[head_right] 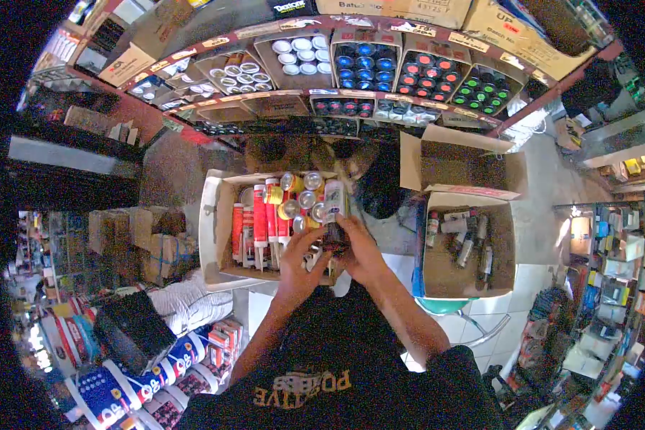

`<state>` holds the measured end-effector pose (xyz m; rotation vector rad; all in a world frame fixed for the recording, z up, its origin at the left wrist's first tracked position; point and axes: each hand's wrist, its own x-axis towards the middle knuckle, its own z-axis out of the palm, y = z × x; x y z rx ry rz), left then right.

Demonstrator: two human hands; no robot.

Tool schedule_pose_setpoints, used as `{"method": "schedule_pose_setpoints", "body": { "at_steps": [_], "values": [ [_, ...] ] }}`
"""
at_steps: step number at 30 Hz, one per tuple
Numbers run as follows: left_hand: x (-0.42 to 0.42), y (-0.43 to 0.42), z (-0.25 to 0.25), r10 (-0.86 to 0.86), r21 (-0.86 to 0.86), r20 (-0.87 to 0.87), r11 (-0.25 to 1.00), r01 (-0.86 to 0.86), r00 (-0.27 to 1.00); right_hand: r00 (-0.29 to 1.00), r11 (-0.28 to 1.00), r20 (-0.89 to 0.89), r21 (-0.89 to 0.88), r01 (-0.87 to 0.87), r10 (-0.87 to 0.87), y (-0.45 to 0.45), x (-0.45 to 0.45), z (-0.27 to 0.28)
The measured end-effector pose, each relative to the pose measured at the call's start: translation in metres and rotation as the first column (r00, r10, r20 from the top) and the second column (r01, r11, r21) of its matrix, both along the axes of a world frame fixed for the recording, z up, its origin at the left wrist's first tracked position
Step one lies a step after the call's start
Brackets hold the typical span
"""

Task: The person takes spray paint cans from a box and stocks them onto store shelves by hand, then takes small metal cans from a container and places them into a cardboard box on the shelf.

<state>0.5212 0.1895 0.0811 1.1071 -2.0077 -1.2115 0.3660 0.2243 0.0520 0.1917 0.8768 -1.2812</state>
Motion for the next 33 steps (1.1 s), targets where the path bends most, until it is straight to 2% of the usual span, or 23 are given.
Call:
{"method": "schedule_pose_setpoints", "body": {
  "at_steps": [4,6,7,14,16,20,22,23,25,26,28,29,30,32,33],
  "values": [
    [-0.003,-0.023,-0.01,-0.042,0.018,0.032,0.999,0.041,0.999,0.994,0.999,-0.096,0.025,0.047,-0.044,-0.021,0.005,-0.001],
    [0.004,-0.035,-0.011,-0.132,-0.064,0.096,0.988,0.138,0.987,0.992,0.997,-0.098,0.005,0.079,-0.078,-0.025,0.015,0.002],
    [0.011,-0.039,-0.008,-0.149,0.007,0.073,0.989,0.148,0.986,0.989,0.994,-0.102,-0.027,0.104,-0.106,-0.028,0.022,0.003],
    [0.086,-0.062,-0.017,-0.263,-0.035,0.029,0.964,0.264,0.964,0.977,0.985,-0.132,0.024,0.172,-0.168,-0.027,0.099,-0.007],
    [0.107,-0.066,-0.025,-0.252,-0.056,-0.009,0.966,0.251,0.968,0.967,0.979,-0.157,-0.019,0.202,-0.202,-0.028,0.123,-0.008],
    [0.132,-0.073,-0.027,-0.239,0.039,-0.047,0.97,0.241,0.97,0.963,0.985,-0.214,0.009,0.171,-0.165,-0.032,0.151,-0.01],
    [0.138,-0.076,-0.028,-0.168,0.163,-0.145,0.968,0.191,0.975,0.951,0.985,-0.284,0.085,0.151,-0.121,-0.038,0.158,-0.005],
    [0.138,-0.077,-0.029,-0.166,0.164,-0.149,0.968,0.19,0.975,0.95,0.985,-0.287,0.086,0.15,-0.12,-0.041,0.16,-0.006],
    [0.138,-0.082,-0.034,0.024,0.487,-0.342,0.859,0.155,0.939,0.89,0.996,-0.453,0.034,0.078,-0.054,-0.05,0.16,-0.013],
    [0.136,-0.087,-0.038,0.033,0.488,-0.341,0.86,0.146,0.94,0.891,0.997,-0.452,0.036,0.068,-0.045,-0.056,0.159,-0.018],
    [0.128,-0.103,-0.046,0.212,0.705,-0.316,0.705,0.079,0.925,0.818,0.996,-0.575,0.074,0.051,0.001,-0.068,0.156,-0.032],
    [0.124,-0.115,-0.051,0.152,0.665,-0.251,0.745,0.056,0.956,0.754,1.0,-0.657,0.022,-0.015,0.026,-0.077,0.151,-0.042],
    [0.119,-0.123,-0.053,0.162,0.667,-0.248,0.744,0.047,0.955,0.754,0.999,-0.655,0.024,-0.026,0.035,-0.086,0.149,-0.044],
    [0.107,-0.144,-0.06,0.296,0.799,-0.186,0.601,-0.031,0.937,0.762,1.0,-0.647,-0.03,0.002,-0.021,-0.109,0.144,-0.05],
    [0.101,-0.159,-0.054,0.305,0.83,-0.161,0.557,-0.038,0.939,0.661,0.995,-0.746,0.031,-0.09,0.083,-0.12,0.133,-0.067]
  ]
}}
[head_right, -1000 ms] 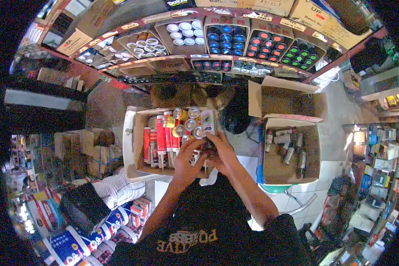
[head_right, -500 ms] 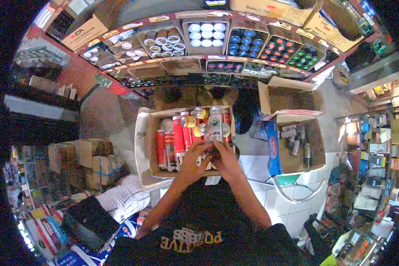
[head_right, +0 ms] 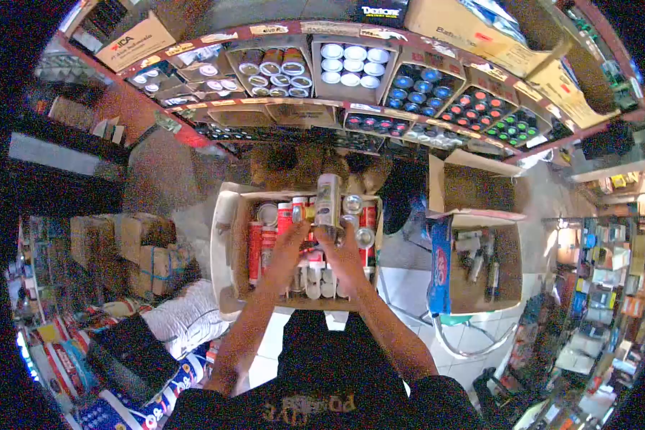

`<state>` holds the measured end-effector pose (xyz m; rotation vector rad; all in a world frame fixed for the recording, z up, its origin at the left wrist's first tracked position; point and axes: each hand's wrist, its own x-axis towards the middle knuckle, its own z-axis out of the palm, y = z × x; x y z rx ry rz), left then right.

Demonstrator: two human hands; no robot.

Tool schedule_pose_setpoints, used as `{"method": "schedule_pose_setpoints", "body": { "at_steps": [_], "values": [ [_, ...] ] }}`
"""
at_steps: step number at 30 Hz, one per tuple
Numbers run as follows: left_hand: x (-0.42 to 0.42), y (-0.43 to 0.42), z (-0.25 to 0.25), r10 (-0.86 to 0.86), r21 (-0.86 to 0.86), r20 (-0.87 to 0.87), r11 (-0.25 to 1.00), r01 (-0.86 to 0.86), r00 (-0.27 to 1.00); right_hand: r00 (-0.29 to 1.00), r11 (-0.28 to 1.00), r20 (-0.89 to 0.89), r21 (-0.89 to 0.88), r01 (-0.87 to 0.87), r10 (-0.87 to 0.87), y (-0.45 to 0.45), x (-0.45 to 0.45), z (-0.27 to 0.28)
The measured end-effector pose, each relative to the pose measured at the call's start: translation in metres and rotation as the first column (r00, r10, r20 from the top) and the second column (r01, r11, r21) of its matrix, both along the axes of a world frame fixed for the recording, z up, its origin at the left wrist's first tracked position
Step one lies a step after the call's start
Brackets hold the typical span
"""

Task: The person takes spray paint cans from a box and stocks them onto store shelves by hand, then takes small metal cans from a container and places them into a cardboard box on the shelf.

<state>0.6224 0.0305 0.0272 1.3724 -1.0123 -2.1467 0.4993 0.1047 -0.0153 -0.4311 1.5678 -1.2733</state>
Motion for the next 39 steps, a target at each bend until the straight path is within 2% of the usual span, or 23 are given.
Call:
{"method": "schedule_pose_setpoints", "body": {
  "at_steps": [3,5,7,9,10,11,13,15,16,18,19,21,22,23,25,27,29,30,33,36,37,38,39],
  "values": [
    [-0.016,-0.044,-0.029,0.042,0.059,-0.019,0.997,-0.041,0.999,0.995,0.998,0.095,-0.069,-0.006,0.013,-0.042,-0.013,0.018],
    [-0.034,-0.076,-0.022,0.029,0.032,0.052,0.999,-0.031,0.998,0.997,0.996,-0.04,-0.048,-0.073,0.071,-0.067,-0.023,0.0],
    [-0.048,-0.108,-0.036,0.003,-0.044,0.156,0.999,0.004,0.988,0.963,0.954,-0.208,-0.21,-0.215,0.171,-0.092,-0.036,-0.021],
    [-0.051,-0.144,-0.09,0.014,-0.037,0.107,0.999,-0.01,0.994,0.951,0.949,-0.108,-0.096,-0.3,0.29,-0.118,-0.056,-0.042],
    [-0.055,-0.16,-0.114,0.022,-0.043,0.053,0.999,-0.019,0.998,0.84,0.927,-0.461,-0.087,-0.365,0.288,-0.135,-0.072,-0.073],
    [-0.063,-0.172,-0.116,0.023,-0.027,0.059,0.999,-0.022,0.998,0.616,0.904,-0.748,-0.052,-0.424,0.246,-0.151,-0.086,-0.106],
    [-0.082,-0.199,-0.105,0.083,-0.017,0.098,0.997,-0.081,0.992,0.542,0.938,-0.84,-0.205,-0.278,-0.023,-0.185,-0.103,-0.136],
    [-0.093,-0.228,-0.133,0.02,-0.051,0.158,0.999,-0.012,0.987,0.723,0.952,-0.654,-0.016,-0.307,0.222,-0.214,-0.125,-0.114],
    [-0.098,-0.243,-0.148,-0.039,-0.094,0.219,0.994,0.061,0.975,0.726,0.951,-0.648,-0.006,-0.31,0.233,-0.231,-0.134,-0.128],
    [-0.115,-0.273,-0.177,-0.056,-0.102,0.216,0.992,0.08,0.975,0.427,0.926,-0.894,-0.034,-0.375,0.139,-0.265,-0.151,-0.158],
    [-0.122,-0.282,-0.186,-0.073,-0.123,0.206,0.987,0.1,0.976,0.43,0.926,-0.89,-0.027,-0.376,0.149,-0.278,-0.157,-0.17],
    [-0.14,-0.29,-0.193,-0.033,-0.198,0.253,0.977,0.085,0.967,0.231,0.925,-0.966,0.019,-0.381,0.115,-0.296,-0.163,-0.189],
    [-0.147,-0.295,-0.199,0.011,-0.281,0.293,0.957,0.075,0.956,0.459,0.907,-0.848,0.056,-0.417,0.263,-0.299,-0.166,-0.178],
    [-0.153,-0.305,-0.218,0.009,-0.272,0.296,0.959,0.075,0.955,0.461,0.906,-0.845,0.062,-0.418,0.271,-0.301,-0.166,-0.187],
    [-0.167,-0.334,-0.27,0.019,-0.361,0.41,0.922,0.142,0.912,0.384,0.894,-0.923,-0.175,-0.414,-0.003,-0.309,-0.164,-0.214],
    [-0.176,-0.356,-0.302,-0.064,-0.335,0.458,0.911,0.239,0.887,0.336,0.905,-0.942,-0.134,-0.403,0.011,-0.303,-0.159,-0.21],
    [-0.183,-0.375,-0.346,-0.006,-0.435,0.387,0.881,0.189,0.922,0.406,0.944,-0.911,-0.061,-0.323,0.08,-0.296,-0.152,-0.2],
    [-0.183,-0.376,-0.347,-0.007,-0.432,0.386,0.882,0.188,0.922,0.521,0.915,-0.852,-0.18,-0.361,0.038,-0.298,-0.153,-0.2],
    [-0.187,-0.377,-0.355,-0.108,-0.616,0.281,0.742,0.265,0.954,0.58,0.94,-0.812,-0.146,-0.307,0.064,-0.29,-0.153,-0.196],
    [-0.217,-0.386,-0.385,0.012,-0.75,0.369,0.594,0.291,0.929,0.672,0.904,-0.74,-0.285,-0.32,0.005,-0.288,-0.156,-0.201],
    [-0.234,-0.395,-0.397,0.159,-0.858,0.493,0.25,0.448,0.856,0.672,0.904,-0.741,-0.284,-0.32,0.006,-0.286,-0.158,-0.201],
    [-0.245,-0.398,-0.404,0.342,-0.795,0.534,-0.106,0.597,0.773,0.671,0.89,-0.74,-0.279,-0.36,0.04,-0.282,-0.159,-0.201],
    [-0.248,-0.392,-0.392,0.34,-0.797,0.533,-0.107,0.595,0.775,0.668,0.875,-0.74,-0.275,-0.399,0.072,-0.277,-0.161,-0.199]
  ]
}}
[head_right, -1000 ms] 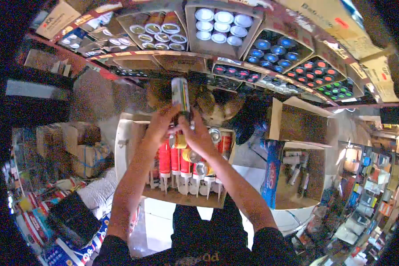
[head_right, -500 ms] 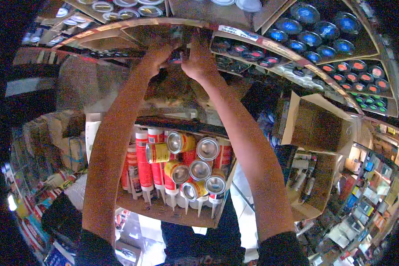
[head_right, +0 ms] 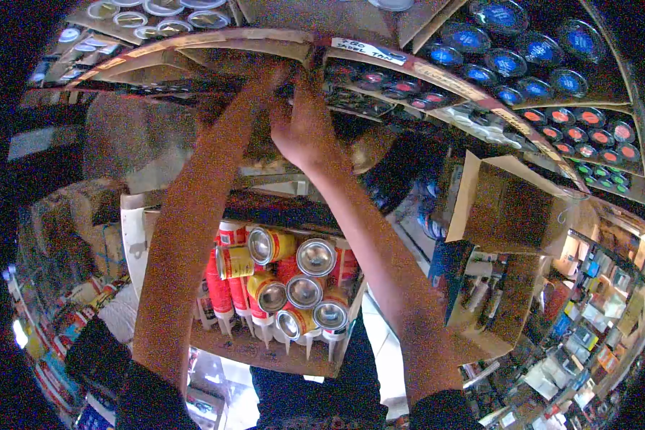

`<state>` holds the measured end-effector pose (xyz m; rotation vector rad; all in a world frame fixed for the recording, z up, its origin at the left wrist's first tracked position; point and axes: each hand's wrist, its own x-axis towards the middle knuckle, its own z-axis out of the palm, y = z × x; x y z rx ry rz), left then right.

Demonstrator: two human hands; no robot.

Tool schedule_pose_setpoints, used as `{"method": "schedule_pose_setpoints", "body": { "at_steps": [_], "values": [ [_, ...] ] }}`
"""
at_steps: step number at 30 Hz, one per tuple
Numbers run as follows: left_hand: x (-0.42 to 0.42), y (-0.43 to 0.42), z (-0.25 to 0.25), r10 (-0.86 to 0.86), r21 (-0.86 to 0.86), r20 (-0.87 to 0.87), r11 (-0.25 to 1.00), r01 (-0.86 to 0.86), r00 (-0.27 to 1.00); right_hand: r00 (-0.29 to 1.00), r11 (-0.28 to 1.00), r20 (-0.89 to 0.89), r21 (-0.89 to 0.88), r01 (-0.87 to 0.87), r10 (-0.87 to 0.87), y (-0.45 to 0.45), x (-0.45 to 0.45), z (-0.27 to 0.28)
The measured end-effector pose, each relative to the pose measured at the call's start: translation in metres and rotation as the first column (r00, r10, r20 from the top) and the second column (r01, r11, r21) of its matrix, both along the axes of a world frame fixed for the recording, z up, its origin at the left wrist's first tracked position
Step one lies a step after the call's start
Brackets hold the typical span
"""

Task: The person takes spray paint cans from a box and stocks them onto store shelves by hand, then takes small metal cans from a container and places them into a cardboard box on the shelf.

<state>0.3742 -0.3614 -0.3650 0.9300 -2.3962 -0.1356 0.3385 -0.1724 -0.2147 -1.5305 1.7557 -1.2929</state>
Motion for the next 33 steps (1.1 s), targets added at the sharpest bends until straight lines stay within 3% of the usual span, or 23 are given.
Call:
{"method": "schedule_pose_setpoints", "body": {
  "at_steps": [2,4,6,8,9,10,11,12,14,15,17,18,19,20,25,27,29,31,32,33],
  "values": [
    [0.002,0.018,0.034,0.09,0.361,0.146,0.922,-0.138,0.985,0.998,0.999,0.065,0.044,0.005,-0.008,0.016,0.003,0.011],
    [-0.002,0.004,0.007,0.095,0.444,0.115,0.885,-0.137,0.989,0.991,0.996,0.134,0.086,0.007,-0.019,0.021,0.002,0.012],
    [-0.006,0.001,0.0,0.106,0.521,0.087,0.843,-0.136,0.991,0.999,0.999,0.041,0.018,0.031,-0.032,0.021,-0.001,0.005],
    [-0.01,0.018,0.028,0.228,0.516,-0.203,0.852,-0.094,0.952,0.997,0.998,0.068,0.062,0.032,-0.036,0.023,-0.004,0.007],
    [-0.007,0.022,0.038,0.224,0.514,-0.202,0.853,-0.092,0.953,0.995,0.994,0.09,0.107,0.032,-0.042,0.026,-0.006,0.008],
    [-0.003,0.026,0.048,0.336,0.772,-0.288,0.636,0.01,0.897,0.995,0.994,0.091,0.107,0.035,-0.045,0.03,-0.007,0.012],
    [0.002,0.031,0.058,0.465,0.922,-0.321,0.353,0.16,0.825,0.987,0.984,0.138,0.17,0.055,-0.079,0.036,-0.009,0.016],
    [0.011,0.042,0.07,0.46,0.924,-0.317,0.346,0.161,0.829,0.975,0.969,0.185,0.237,0.077,-0.122,0.044,-0.013,0.019],
    [0.038,0.061,0.096,0.152,0.819,-0.206,0.568,0.085,0.967,0.964,0.968,0.233,0.241,0.072,-0.129,0.052,-0.021,0.018],
    [0.042,0.069,0.106,0.147,0.817,-0.201,0.571,0.083,0.968,0.951,0.968,0.279,0.242,0.064,-0.133,0.056,-0.026,0.017],
    [0.044,0.08,0.117,-0.051,0.757,0.031,0.654,0.009,0.998,0.937,0.962,0.313,0.262,0.075,-0.158,0.074,-0.037,0.019],
    [0.042,0.081,0.111,-0.057,0.756,0.031,0.654,0.014,0.998,0.924,0.955,0.337,0.284,0.082,-0.18,0.087,-0.043,0.022],
    [0.039,0.082,0.099,0.015,0.647,0.083,0.76,-0.065,0.996,0.889,0.945,0.399,0.311,0.1,-0.225,0.103,-0.047,0.035],
    [0.036,0.083,0.088,0.095,0.521,0.121,0.841,-0.144,0.988,0.908,0.952,0.34,0.262,0.158,-0.245,0.123,-0.054,0.032],
    [0.034,0.08,0.077,0.004,0.464,-0.009,0.886,0.001,1.0,0.872,0.881,0.135,0.026,0.471,-0.47,0.248,-0.095,0.042],
    [0.029,0.084,0.085,-0.068,0.482,-0.029,0.873,0.074,0.997,0.753,0.753,-0.021,-0.059,0.655,-0.657,0.29,-0.103,0.065],
    [0.021,0.094,0.112,0.063,0.545,0.181,0.824,-0.153,0.982,0.585,0.596,-0.134,-0.077,0.799,-0.8,0.359,-0.128,0.059],
    [0.02,0.092,0.093,0.095,0.477,0.21,0.859,-0.187,0.973,0.449,0.448,-0.062,0.04,0.893,-0.891,0.419,-0.149,0.052],
    [0.022,0.088,0.086,0.139,0.403,0.238,0.886,-0.228,0.961,0.441,0.44,-0.064,0.037,0.897,-0.895,0.451,-0.161,0.041],
    [0.023,0.081,0.095,0.014,0.518,0.266,0.841,-0.155,0.964,0.433,0.433,-0.024,0.007,0.901,-0.901,0.484,-0.174,0.026]
  ]
}}
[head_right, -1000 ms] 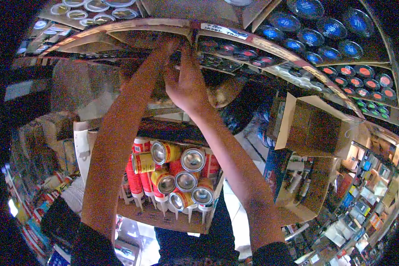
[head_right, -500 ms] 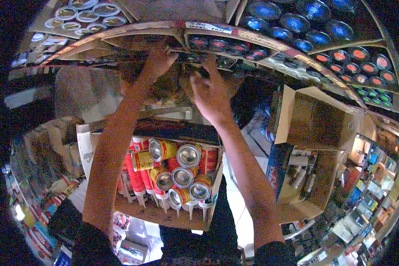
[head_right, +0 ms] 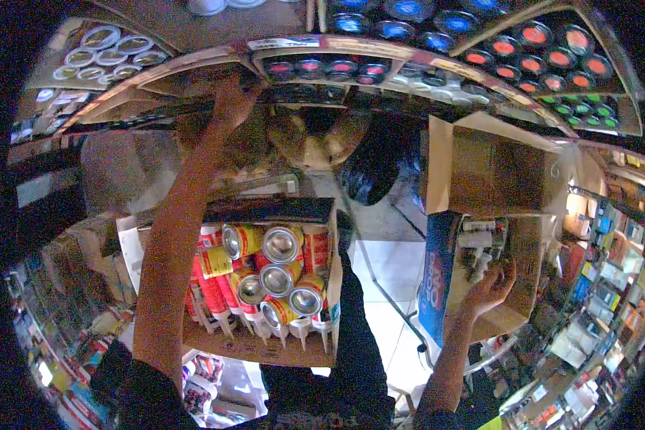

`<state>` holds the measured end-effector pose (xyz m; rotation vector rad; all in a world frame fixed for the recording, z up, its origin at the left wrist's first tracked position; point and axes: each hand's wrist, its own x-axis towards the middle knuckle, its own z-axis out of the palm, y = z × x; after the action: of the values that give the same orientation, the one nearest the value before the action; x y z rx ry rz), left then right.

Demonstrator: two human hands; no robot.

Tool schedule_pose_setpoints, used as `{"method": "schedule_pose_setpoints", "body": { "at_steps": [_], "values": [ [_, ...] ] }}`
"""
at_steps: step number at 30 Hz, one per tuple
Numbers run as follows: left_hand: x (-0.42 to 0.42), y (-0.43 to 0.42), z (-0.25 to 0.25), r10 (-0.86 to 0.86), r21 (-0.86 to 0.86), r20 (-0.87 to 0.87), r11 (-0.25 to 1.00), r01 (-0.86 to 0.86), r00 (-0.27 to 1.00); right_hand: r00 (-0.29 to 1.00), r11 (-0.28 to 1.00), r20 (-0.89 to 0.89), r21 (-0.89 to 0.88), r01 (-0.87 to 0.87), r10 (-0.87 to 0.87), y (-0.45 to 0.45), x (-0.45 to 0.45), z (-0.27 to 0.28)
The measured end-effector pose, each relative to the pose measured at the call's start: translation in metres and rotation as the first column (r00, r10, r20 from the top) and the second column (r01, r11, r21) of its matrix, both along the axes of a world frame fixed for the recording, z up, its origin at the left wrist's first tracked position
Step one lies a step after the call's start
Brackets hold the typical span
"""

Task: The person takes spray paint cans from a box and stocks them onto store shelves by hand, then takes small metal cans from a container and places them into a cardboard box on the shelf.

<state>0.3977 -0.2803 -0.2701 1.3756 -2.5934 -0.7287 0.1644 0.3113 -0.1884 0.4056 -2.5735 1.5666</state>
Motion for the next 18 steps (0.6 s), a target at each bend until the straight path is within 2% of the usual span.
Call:
{"method": "schedule_pose_setpoints", "body": {
  "at_steps": [1,2,3,4,5,7,8,9,10,11,12,13,14,15,16,17,18],
  "values": [
    [-0.001,0.001,0.003,-0.012,0.002,-0.005,1.0,0.012,1.0,1.0,0.999,-0.011,-0.047,0.01,-0.011,0.028,-0.009,-0.012],
    [-0.002,0.004,0.005,0.034,-0.055,0.021,0.998,-0.033,0.999,0.994,0.993,0.06,0.078,0.09,-0.095,0.047,-0.014,-0.018],
    [-0.001,0.006,0.003,0.08,-0.11,0.044,0.991,-0.075,0.996,0.993,0.991,0.052,0.083,0.104,-0.109,0.075,-0.032,-0.038],
    [0.005,-0.02,-0.038,0.034,-0.128,0.151,0.992,-0.014,0.988,0.995,0.954,0.095,0.301,-0.002,-0.028,0.112,-0.051,-0.067],
    [0.011,-0.024,-0.041,0.01,-0.117,0.14,0.993,0.007,0.99,0.987,0.859,0.155,0.5,-0.108,0.034,0.141,-0.059,-0.09],
    [0.011,-0.027,-0.046,-0.053,-0.065,0.049,0.996,0.056,0.997,0.99,0.735,0.111,0.663,-0.14,0.088,0.16,-0.055,-0.122],
    [0.016,-0.035,-0.056,-0.075,-0.058,0.039,0.995,0.077,0.996,0.96,0.781,0.278,0.589,-0.207,0.044,0.127,-0.039,-0.098],
    [0.023,-0.043,-0.069,-0.097,-0.146,0.115,0.983,0.114,0.989,0.898,0.83,0.44,0.494,-0.26,0.019,0.087,-0.023,-0.068],
    [0.017,-0.037,-0.058,-0.107,-0.234,0.193,0.96,0.152,0.975,0.9,0.833,0.437,0.496,-0.246,0.005,0.097,-0.025,-0.078],
    [0.014,-0.028,-0.047,-0.117,-0.234,0.191,0.959,0.161,0.975,0.911,0.757,0.406,0.57,-0.319,0.078,0.102,-0.024,-0.092],
    [0.004,0.004,0.005,-0.07,-0.191,0.052,0.978,0.078,0.996,0.911,0.668,0.383,0.639,-0.382,0.154,0.109,-0.023,-0.109],
    [-0.002,0.022,0.036,-0.013,-0.136,-0.084,0.991,0.001,0.996,0.911,0.673,0.385,0.636,-0.377,0.147,0.113,-0.023,-0.122],
    [0.001,0.016,0.024,-0.022,-0.14,-0.081,0.99,0.011,0.997,0.881,0.664,0.452,0.617,-0.423,0.142,0.114,-0.024,-0.135],
    [0.011,0.001,-0.002,-0.053,-0.275,-0.081,0.961,0.029,0.995,0.845,0.655,0.517,0.593,-0.469,0.138,0.113,-0.026,-0.143],
    [0.018,-0.008,-0.014,-0.082,-0.404,-0.076,0.914,0.044,0.994,0.841,0.648,0.518,0.59,-0.482,0.153,0.094,-0.02,-0.125],
    [0.021,-0.011,-0.012,-0.088,-0.408,-0.07,0.911,0.052,0.994,0.839,0.653,0.522,0.584,-0.481,0.151,0.09,-0.021,-0.13],
    [0.024,-0.01,-0.005,-0.089,-0.346,-0.087,0.937,0.053,0.992,0.834,0.735,0.522,0.492,-0.466,0.18,0.093,-0.021,-0.143]
  ]
}}
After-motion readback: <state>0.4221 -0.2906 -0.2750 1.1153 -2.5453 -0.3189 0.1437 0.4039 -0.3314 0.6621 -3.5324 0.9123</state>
